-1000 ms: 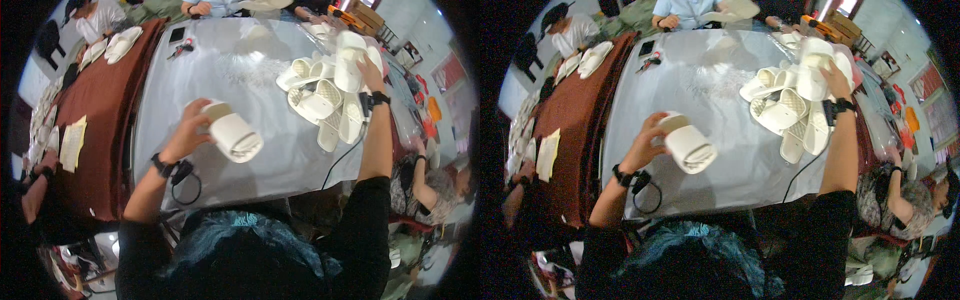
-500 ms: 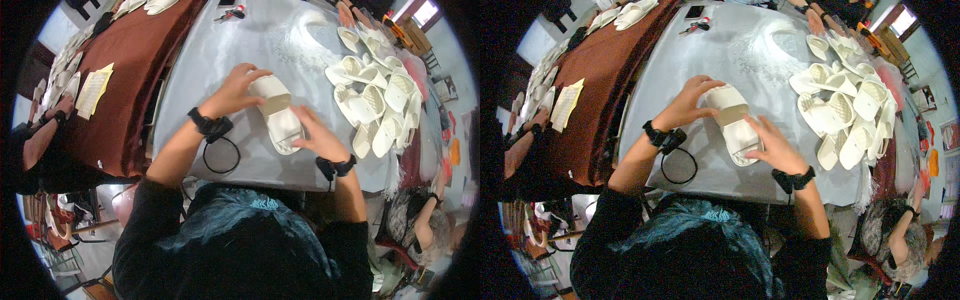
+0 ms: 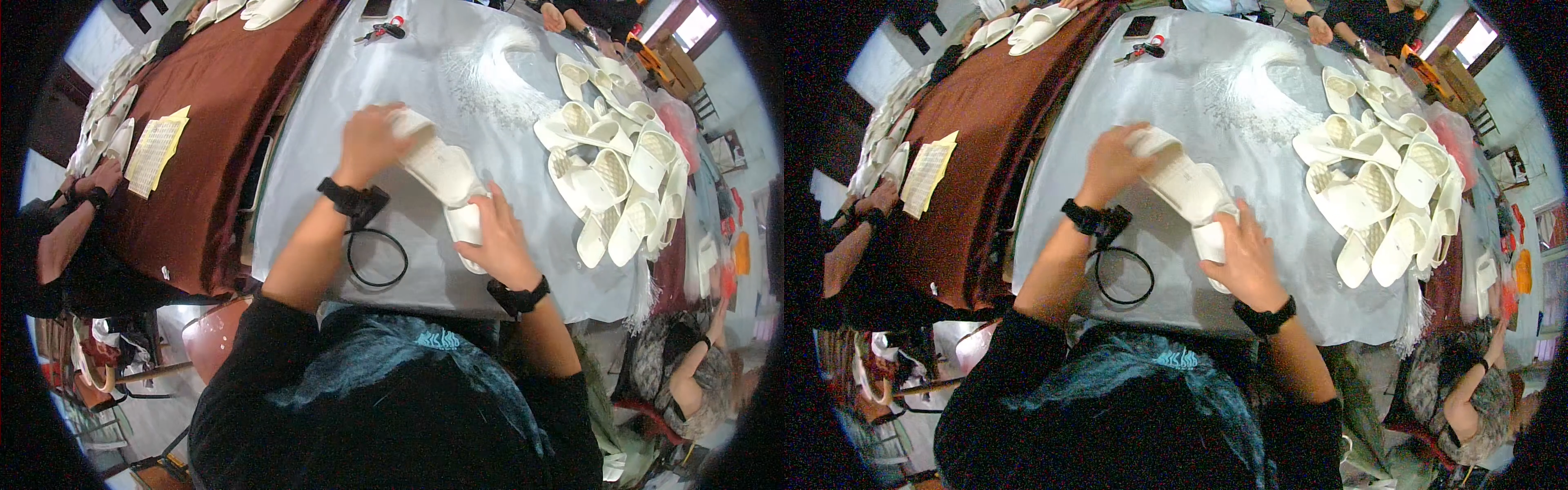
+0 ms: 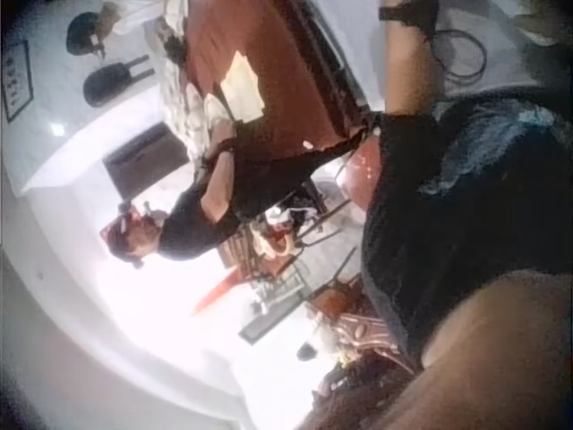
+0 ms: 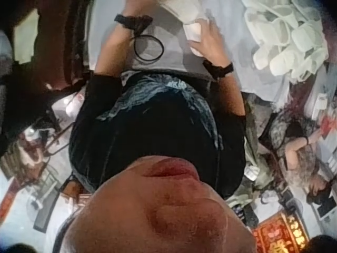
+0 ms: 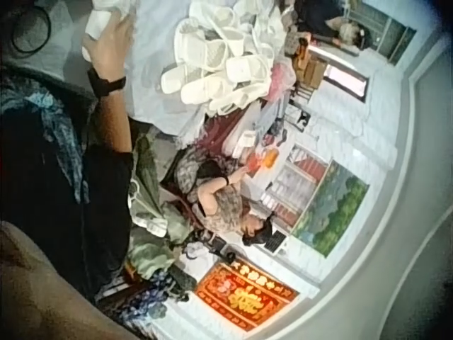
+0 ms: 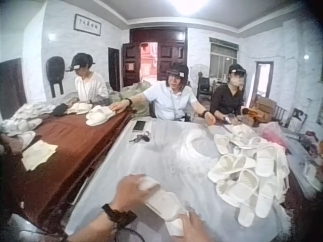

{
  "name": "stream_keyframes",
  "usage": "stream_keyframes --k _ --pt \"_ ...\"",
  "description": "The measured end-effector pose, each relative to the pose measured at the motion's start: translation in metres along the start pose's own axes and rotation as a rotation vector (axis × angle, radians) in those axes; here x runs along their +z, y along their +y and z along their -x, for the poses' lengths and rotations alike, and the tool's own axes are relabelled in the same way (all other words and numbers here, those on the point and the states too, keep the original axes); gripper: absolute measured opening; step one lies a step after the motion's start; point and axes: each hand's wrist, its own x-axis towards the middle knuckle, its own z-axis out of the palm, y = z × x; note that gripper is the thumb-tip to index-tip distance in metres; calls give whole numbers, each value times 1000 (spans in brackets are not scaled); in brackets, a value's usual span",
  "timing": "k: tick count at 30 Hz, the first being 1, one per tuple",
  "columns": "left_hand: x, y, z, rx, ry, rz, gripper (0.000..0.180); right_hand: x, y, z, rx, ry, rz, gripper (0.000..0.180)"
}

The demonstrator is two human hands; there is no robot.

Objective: Manually assembling and inspecting indoor slippers at a workstation.

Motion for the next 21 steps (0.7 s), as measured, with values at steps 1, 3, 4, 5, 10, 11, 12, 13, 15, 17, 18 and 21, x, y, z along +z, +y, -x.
stream_keyframes --k 1,3,4,5,10,11,12,13,15,17,18,21 --pt "-11 -7 1 -5 3 -5 53 -1 6 3 33 33 -24 77" --pt "-28 -21 6 -274 243 -191 54 -4 17 6 130 86 -66 74" --pt "-32 -27 11 -282 245 -198 54 -2 25 5 123 79 -71 74" --pt "-34 -31 19 -293 172 -63 54 -1 29 4 104 164 -133 72" --pt "-34 0 71 -293 -279 210 52 2 13 1 45 139 -139 61" --pt "-38 3 73 -295 -283 206 52 4 10 0 48 138 -144 61" --pt "-43 7 75 -250 -274 138 50 5 8 -1 4 149 -188 61" --pt "-48 11 74 -203 -265 72 48 6 7 -3 -40 161 -230 61" --pt "-59 17 62 -72 -179 60 45 5 8 -8 -50 160 -276 61" --pt "-65 25 43 177 -117 41 45 3 9 -8 -54 167 -318 62" --pt "-60 23 33 179 -115 39 45 1 5 -8 -29 138 -374 62" --pt "-26 0 9 529 -252 -37 55 -4 -9 -9 11 44 -552 62"
